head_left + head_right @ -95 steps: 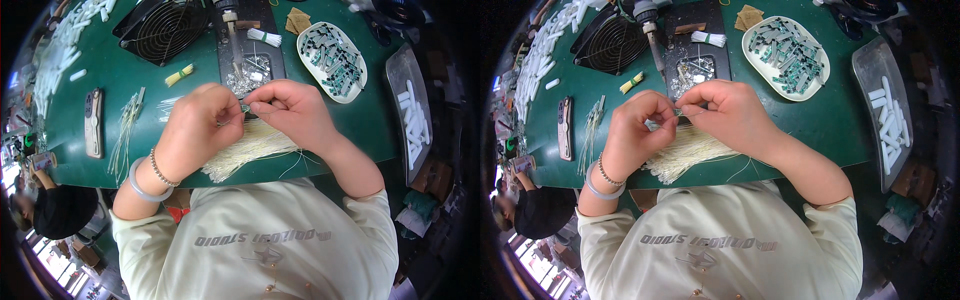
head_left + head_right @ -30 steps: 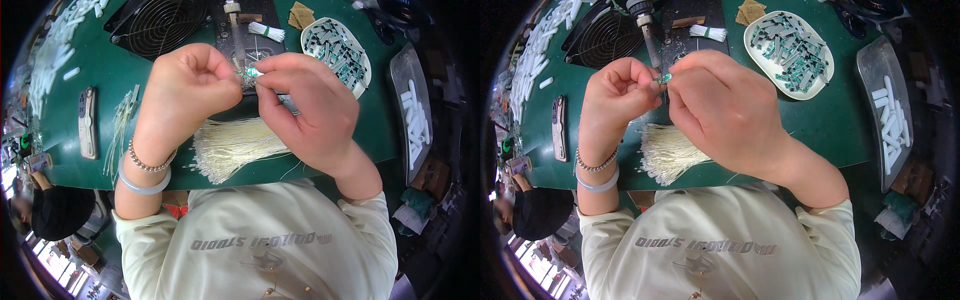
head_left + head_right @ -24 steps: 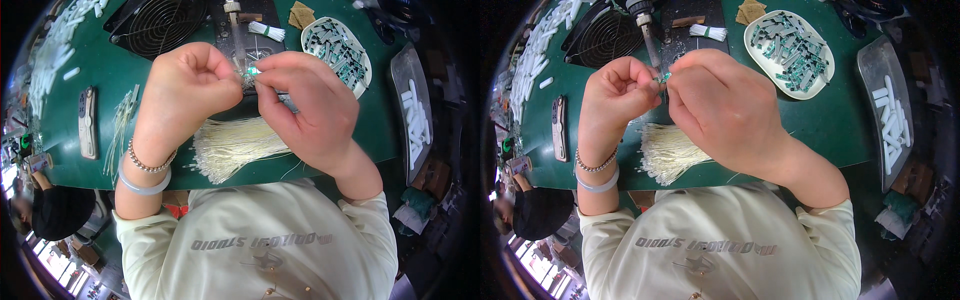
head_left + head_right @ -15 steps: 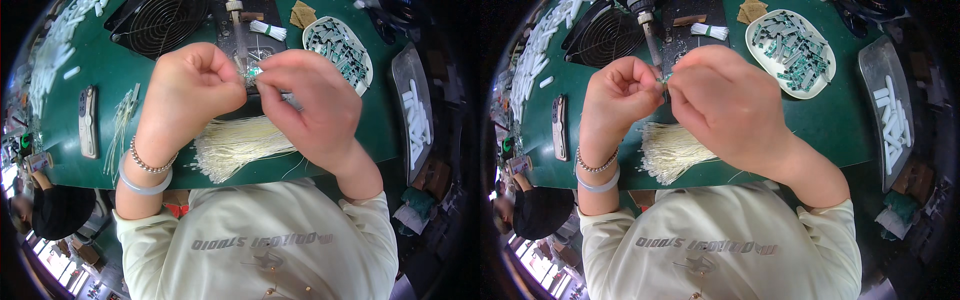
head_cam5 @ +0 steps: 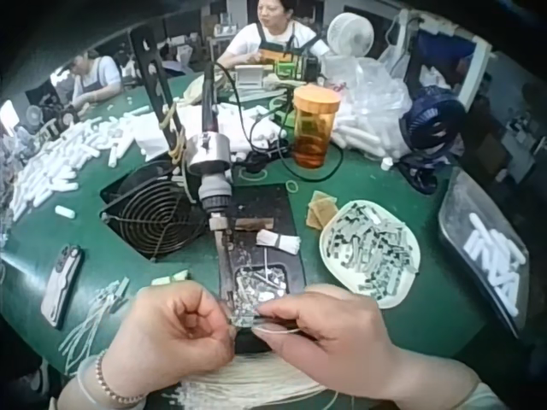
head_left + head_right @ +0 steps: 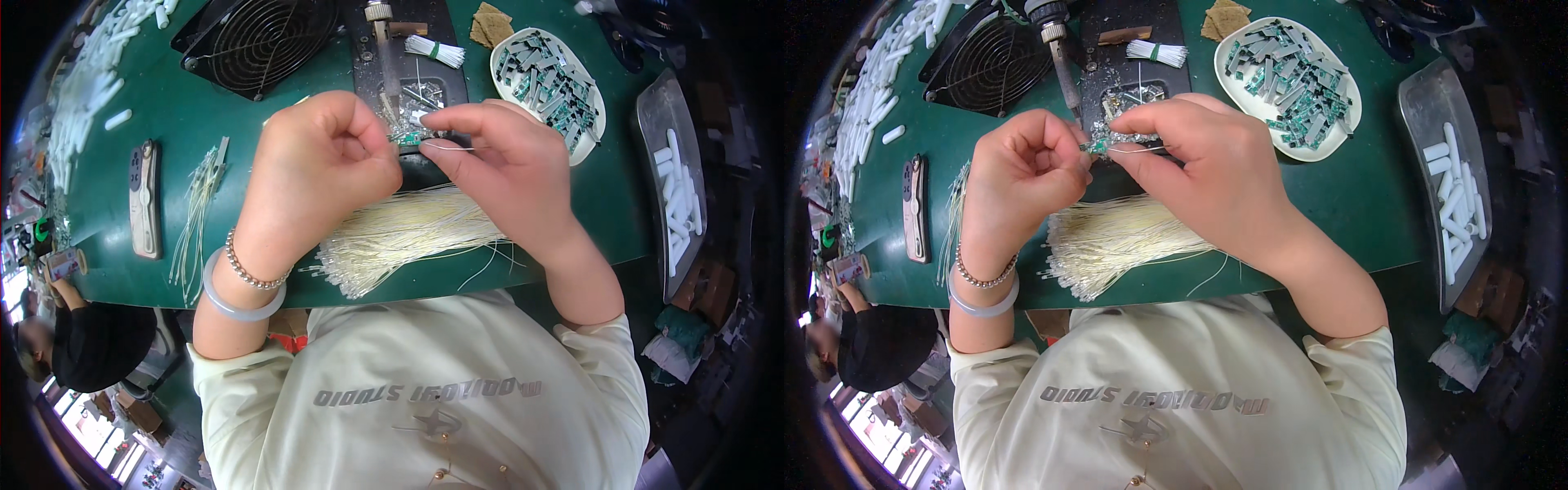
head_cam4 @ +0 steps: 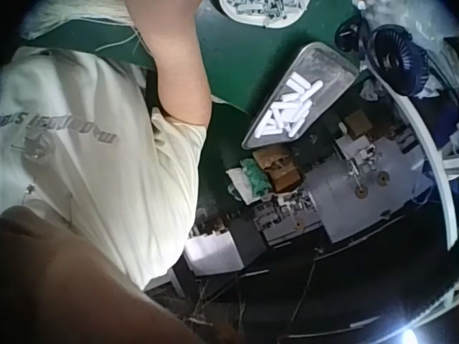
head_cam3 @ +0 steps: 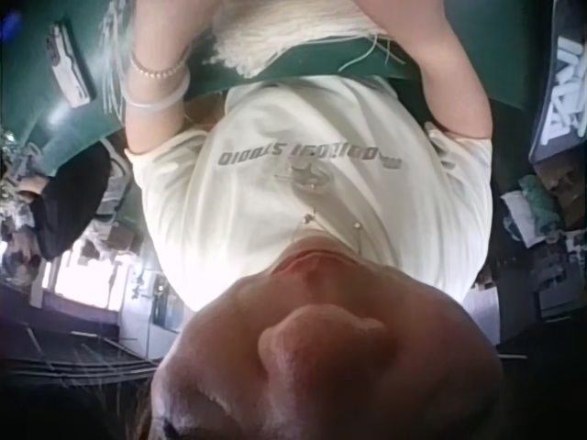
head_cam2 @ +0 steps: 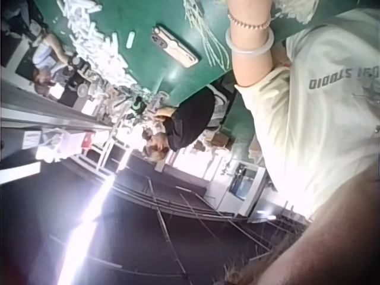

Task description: The person repeatedly assembles electronic components by taking small circuit boards from a tray and attaching fiber optic strands to them by hand.

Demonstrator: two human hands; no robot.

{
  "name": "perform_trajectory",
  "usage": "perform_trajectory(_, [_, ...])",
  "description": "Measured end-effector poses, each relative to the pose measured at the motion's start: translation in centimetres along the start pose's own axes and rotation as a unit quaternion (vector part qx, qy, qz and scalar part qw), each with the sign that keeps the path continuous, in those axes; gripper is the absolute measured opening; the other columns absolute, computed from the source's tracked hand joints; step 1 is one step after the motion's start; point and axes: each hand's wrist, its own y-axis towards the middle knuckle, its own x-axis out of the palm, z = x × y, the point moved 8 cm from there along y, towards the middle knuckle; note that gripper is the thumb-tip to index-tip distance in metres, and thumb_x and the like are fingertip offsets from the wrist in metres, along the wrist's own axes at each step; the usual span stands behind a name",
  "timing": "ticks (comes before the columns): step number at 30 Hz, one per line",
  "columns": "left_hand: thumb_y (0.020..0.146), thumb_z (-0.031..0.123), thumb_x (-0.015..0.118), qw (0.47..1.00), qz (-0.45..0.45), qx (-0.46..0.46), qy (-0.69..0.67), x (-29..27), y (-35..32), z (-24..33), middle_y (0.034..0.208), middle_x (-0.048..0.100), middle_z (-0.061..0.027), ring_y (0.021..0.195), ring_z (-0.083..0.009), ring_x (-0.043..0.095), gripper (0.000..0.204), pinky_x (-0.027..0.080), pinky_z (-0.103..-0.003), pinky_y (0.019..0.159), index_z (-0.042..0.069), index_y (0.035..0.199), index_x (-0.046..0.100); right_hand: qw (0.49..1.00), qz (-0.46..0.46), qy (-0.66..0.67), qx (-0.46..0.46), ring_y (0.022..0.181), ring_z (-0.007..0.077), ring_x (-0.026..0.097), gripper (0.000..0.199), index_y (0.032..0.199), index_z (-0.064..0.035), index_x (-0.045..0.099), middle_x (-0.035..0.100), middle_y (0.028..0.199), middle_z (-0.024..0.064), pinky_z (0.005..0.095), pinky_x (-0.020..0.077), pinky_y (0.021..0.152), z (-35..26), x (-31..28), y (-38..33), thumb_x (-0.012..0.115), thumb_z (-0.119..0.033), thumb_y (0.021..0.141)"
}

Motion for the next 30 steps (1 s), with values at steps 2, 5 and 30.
perform_trajectory(2, [0.073, -0.011, 0.059, 1.0, 0.012, 0.019, -0.008, -0.1, -0.4, 0.3, 0.083, 0.058, -0.0043, 0.066, -0.0036, 0.055, 0.012, 0.046, -0.017, 0.059, -0.001, 0.073, 0.052, 0.997, -0.062, 0.033, 0.024, 0.069, 0.0078, 0.052, 0.015, 0.092, -0.0004, 0.068, 0.058, 0.077, 0.0035, 0.0207, 0.0422, 0.059, 0.7, 0.6, -0.1, 0.069, -0.002, 0.077])
perform_trajectory(5, [0.068, -0.002, 0.067, 0.998, 0.044, 0.038, -0.013, -0.1, -1.0, 0.4, 0.064, 0.06, 0.0003, 0.061, -0.0047, 0.057, 0.011, 0.046, -0.019, 0.056, 0.001, 0.07, 0.057, 0.986, -0.066, 0.14, 0.054, 0.07, 0.008, 0.054, 0.011, 0.089, 0.0013, 0.067, 0.059, 0.077, 0.0039, 0.0208, 0.0433, 0.061, 1.5, 1.0, -0.4, 0.067, -0.003, 0.08])
perform_trajectory(30, [0.076, 0.002, 0.064, 0.942, -0.007, 0.154, 0.297, 0.2, -5.1, 1.1, 0.076, 0.056, -0.0126, 0.071, -0.0328, 0.055, 0.013, 0.045, -0.037, 0.064, 0.001, 0.087, 0.057, 0.959, -0.236, 0.152, -0.042, 0.079, 0.0142, 0.062, 0.007, 0.081, 0.0034, 0.064, 0.064, 0.091, 0.011, 0.024, 0.0481, 0.067, 0.1, 1.4, -1.6, 0.065, -0.001, 0.077])
